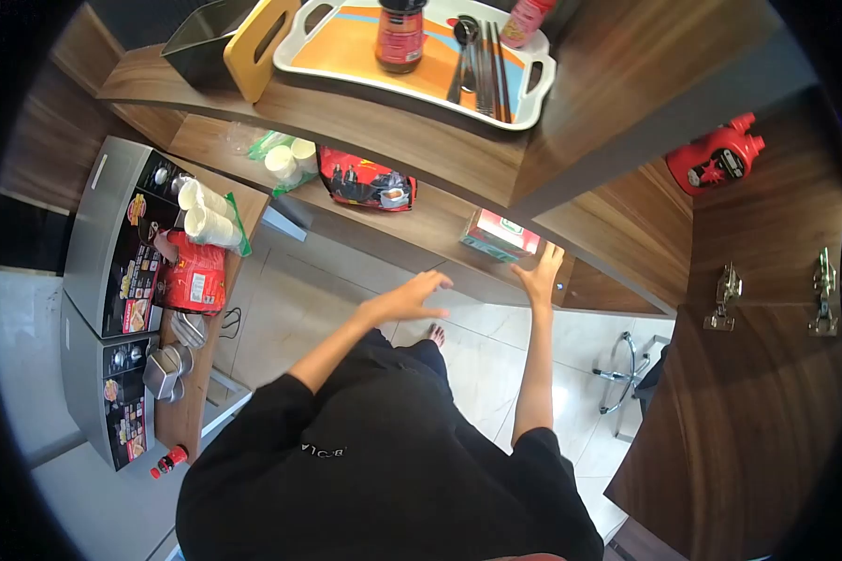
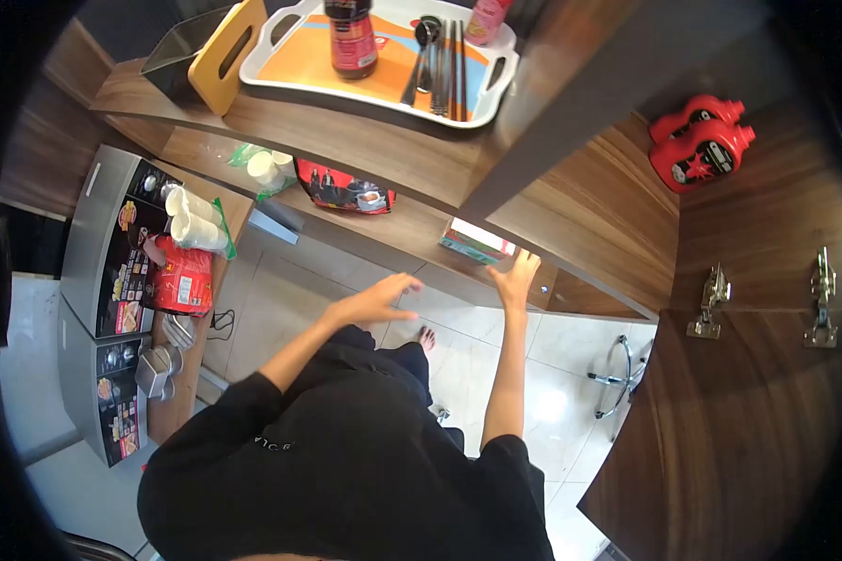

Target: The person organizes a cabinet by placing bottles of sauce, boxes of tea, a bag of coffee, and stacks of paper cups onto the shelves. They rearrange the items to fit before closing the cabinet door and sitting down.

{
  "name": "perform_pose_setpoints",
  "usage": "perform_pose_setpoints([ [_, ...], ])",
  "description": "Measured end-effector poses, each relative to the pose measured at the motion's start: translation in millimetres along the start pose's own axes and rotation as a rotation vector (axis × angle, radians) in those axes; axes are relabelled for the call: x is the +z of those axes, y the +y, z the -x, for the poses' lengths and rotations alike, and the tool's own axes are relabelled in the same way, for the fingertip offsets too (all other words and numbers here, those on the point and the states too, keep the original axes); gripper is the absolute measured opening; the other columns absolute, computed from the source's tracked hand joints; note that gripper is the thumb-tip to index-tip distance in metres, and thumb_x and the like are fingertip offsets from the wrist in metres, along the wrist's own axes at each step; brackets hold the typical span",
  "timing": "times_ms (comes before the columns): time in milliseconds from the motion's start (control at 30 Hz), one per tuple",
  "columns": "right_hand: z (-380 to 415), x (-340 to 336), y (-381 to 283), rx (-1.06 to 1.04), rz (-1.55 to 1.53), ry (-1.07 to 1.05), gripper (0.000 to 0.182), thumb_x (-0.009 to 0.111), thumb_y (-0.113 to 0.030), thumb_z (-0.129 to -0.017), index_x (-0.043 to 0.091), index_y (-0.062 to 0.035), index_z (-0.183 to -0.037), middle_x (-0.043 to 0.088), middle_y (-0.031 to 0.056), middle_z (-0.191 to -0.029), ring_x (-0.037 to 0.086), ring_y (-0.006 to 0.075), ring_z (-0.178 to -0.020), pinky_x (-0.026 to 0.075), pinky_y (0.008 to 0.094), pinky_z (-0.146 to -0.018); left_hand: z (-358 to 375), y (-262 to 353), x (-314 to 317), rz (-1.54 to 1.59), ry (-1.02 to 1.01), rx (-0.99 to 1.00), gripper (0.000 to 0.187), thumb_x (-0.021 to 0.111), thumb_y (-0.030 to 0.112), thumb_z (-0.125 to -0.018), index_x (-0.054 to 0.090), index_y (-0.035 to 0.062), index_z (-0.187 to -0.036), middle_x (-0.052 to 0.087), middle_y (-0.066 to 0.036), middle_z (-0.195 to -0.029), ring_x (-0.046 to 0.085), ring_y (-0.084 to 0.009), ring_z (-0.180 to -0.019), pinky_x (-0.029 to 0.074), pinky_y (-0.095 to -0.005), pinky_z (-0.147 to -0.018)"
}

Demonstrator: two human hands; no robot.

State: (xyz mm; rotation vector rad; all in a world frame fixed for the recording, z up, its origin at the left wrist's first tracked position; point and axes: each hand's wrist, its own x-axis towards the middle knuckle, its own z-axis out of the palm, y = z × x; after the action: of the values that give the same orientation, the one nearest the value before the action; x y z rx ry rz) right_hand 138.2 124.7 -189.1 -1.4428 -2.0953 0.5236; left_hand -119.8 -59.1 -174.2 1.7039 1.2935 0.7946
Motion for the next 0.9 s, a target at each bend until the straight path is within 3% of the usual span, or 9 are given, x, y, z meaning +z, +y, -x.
perform_pose_setpoints([
  [100,-48,24,34,0.038,0.122,-0.399,0.084,0.094,-0.020,-0.050,0.057,-0.0069,-0.124,0.062,0.0161,-0.120,0.051,0.0386,-0.119,0.042,0.0453,-0.097,-34,-52,-23,0.243,-0.074,-0.173,0.071,0.081,0.038,-0.079,0.048,0.0020,-0.131,0.058,-0.013,-0.125,0.061,-0.0227,-0.101,0.053,-0.0376,-0.084],
  [267,-31,60,23,0.005,0.307,-0.222,0.063,0.090,-0.020,-0.057,0.063,-0.0063,-0.113,0.065,0.0171,-0.111,0.057,0.0377,-0.110,0.046,0.0450,-0.094,-90,-101,-43,0.244,-0.017,-0.239,0.080,0.086,0.039,-0.071,0.048,0.0003,-0.130,0.062,-0.019,-0.122,0.061,-0.0317,-0.109,0.049,-0.0410,-0.094],
  [333,-31,62,8,0.111,0.322,-0.250,0.059,0.088,-0.021,-0.060,0.063,-0.0064,-0.112,0.065,0.0172,-0.112,0.057,0.0381,-0.110,0.046,0.0454,-0.094,-116,-118,-34,0.090,0.064,-0.150,0.079,0.088,0.036,-0.068,0.050,-0.0006,-0.128,0.062,-0.020,-0.121,0.062,-0.0337,-0.110,0.049,-0.0419,-0.094],
  [400,-37,52,-10,0.246,0.309,-0.348,0.054,0.085,-0.023,-0.065,0.063,-0.0069,-0.111,0.065,0.0174,-0.112,0.057,0.0383,-0.110,0.047,0.0454,-0.094,-158,-136,-19,0.022,-0.028,-0.258,0.076,0.088,0.034,-0.067,0.053,0.0005,-0.125,0.062,-0.021,-0.123,0.060,-0.0348,-0.114,0.049,-0.0432,-0.095],
  [533,-33,58,2,0.216,0.352,-0.332,0.053,0.085,-0.027,-0.068,0.063,-0.0074,-0.112,0.065,0.0162,-0.111,0.057,0.0377,-0.111,0.048,0.0466,-0.092,-191,-146,13,-0.067,-0.076,-0.251,0.068,0.088,0.030,-0.066,0.058,0.0043,-0.121,0.060,-0.019,-0.126,0.056,-0.0354,-0.120,0.048,-0.0462,-0.096],
  [633,-30,57,2,0.268,0.335,-0.332,0.052,0.086,-0.027,-0.067,0.063,-0.0075,-0.110,0.066,0.0160,-0.109,0.057,0.0380,-0.111,0.048,0.0462,-0.092,-181,-152,30,-0.023,0.073,-0.309,0.070,0.089,0.029,-0.066,0.056,0.0083,-0.124,0.059,-0.015,-0.127,0.055,-0.0361,-0.121,0.047,-0.0487,-0.096],
  [733,-16,53,-1,0.148,0.283,-0.306,0.064,0.089,-0.022,-0.062,0.063,-0.0123,-0.120,0.062,0.0138,-0.117,0.054,0.0351,-0.115,0.047,0.0454,-0.095,-134,-113,18,-0.108,0.206,-0.165,0.071,0.088,0.027,-0.066,0.052,0.0082,-0.125,0.057,-0.014,-0.126,0.055,-0.0375,-0.117,0.048,-0.0483,-0.093],
  [833,18,44,-44,-0.129,0.225,-0.083,0.082,0.091,-0.017,-0.055,0.061,-0.0207,-0.132,0.055,0.0108,-0.125,0.050,0.0321,-0.118,0.046,0.0445,-0.097,-105,-124,22,-0.168,0.233,-0.043,0.074,0.087,0.021,-0.065,0.047,0.0067,-0.125,0.055,-0.016,-0.121,0.058,-0.0383,-0.111,0.051,-0.0469,-0.089],
  [900,48,46,-54,-0.071,0.230,-0.129,0.092,0.092,-0.015,-0.052,0.058,-0.0255,-0.136,0.051,0.0091,-0.128,0.047,0.0310,-0.119,0.045,0.0435,-0.098,-86,-126,28,-0.202,0.221,-0.031,0.072,0.086,0.019,-0.066,0.048,0.0051,-0.125,0.055,-0.017,-0.119,0.060,-0.0384,-0.108,0.052,-0.0464,-0.087],
])
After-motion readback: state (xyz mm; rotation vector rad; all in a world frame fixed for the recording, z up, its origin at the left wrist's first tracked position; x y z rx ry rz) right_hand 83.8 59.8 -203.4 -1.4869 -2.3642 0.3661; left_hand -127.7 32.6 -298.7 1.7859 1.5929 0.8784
